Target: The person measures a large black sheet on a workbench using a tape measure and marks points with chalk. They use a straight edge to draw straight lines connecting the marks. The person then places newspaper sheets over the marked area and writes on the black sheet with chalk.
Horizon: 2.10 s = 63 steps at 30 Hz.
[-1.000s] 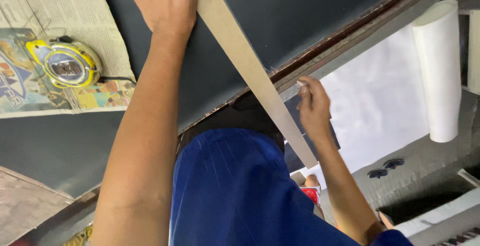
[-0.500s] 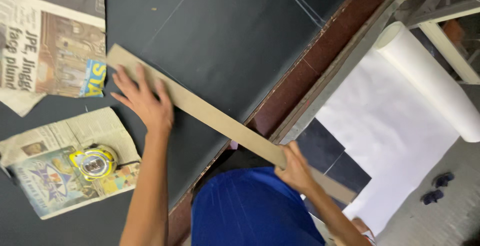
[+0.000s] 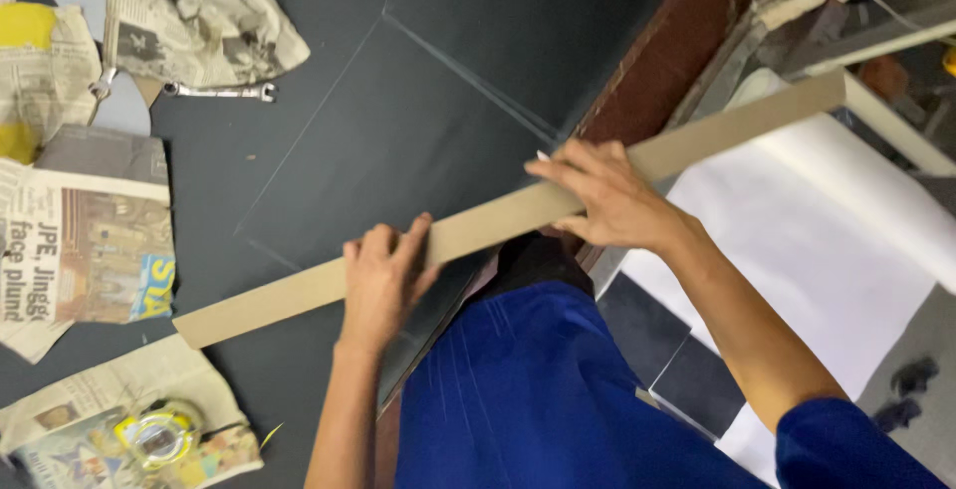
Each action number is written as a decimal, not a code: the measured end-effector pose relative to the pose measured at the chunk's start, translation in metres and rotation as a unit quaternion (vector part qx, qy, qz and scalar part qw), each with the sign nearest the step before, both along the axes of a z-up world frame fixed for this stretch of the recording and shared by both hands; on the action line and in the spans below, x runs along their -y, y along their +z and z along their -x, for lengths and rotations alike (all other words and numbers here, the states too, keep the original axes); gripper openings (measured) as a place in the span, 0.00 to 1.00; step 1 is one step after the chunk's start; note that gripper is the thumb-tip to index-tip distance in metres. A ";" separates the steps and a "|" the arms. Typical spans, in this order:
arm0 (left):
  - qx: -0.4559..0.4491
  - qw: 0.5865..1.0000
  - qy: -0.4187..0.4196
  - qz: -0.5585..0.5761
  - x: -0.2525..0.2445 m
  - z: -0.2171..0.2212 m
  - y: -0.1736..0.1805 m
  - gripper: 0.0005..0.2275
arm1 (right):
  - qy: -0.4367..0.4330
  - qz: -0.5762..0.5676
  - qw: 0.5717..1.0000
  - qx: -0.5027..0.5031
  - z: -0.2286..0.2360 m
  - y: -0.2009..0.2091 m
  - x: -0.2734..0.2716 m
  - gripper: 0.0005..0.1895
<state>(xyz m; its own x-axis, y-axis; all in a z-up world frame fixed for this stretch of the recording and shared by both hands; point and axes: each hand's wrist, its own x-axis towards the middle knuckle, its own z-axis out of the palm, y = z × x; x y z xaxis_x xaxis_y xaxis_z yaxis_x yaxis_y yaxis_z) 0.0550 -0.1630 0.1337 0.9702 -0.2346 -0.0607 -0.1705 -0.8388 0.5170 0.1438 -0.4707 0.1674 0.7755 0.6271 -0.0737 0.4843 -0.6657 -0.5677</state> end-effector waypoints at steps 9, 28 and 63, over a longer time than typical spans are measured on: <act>0.088 0.974 0.201 -0.046 -0.051 -0.168 -0.058 0.29 | -0.244 -0.292 0.915 -0.135 -0.159 -0.050 0.085 0.14; 0.227 0.838 0.463 -0.177 -0.060 -0.282 -0.110 0.31 | 0.042 -0.066 0.997 -0.015 -0.296 -0.154 0.006 0.03; 0.131 0.826 0.548 0.013 0.071 -0.082 -0.113 0.22 | 0.113 -0.045 0.991 0.048 -0.155 -0.162 -0.128 0.19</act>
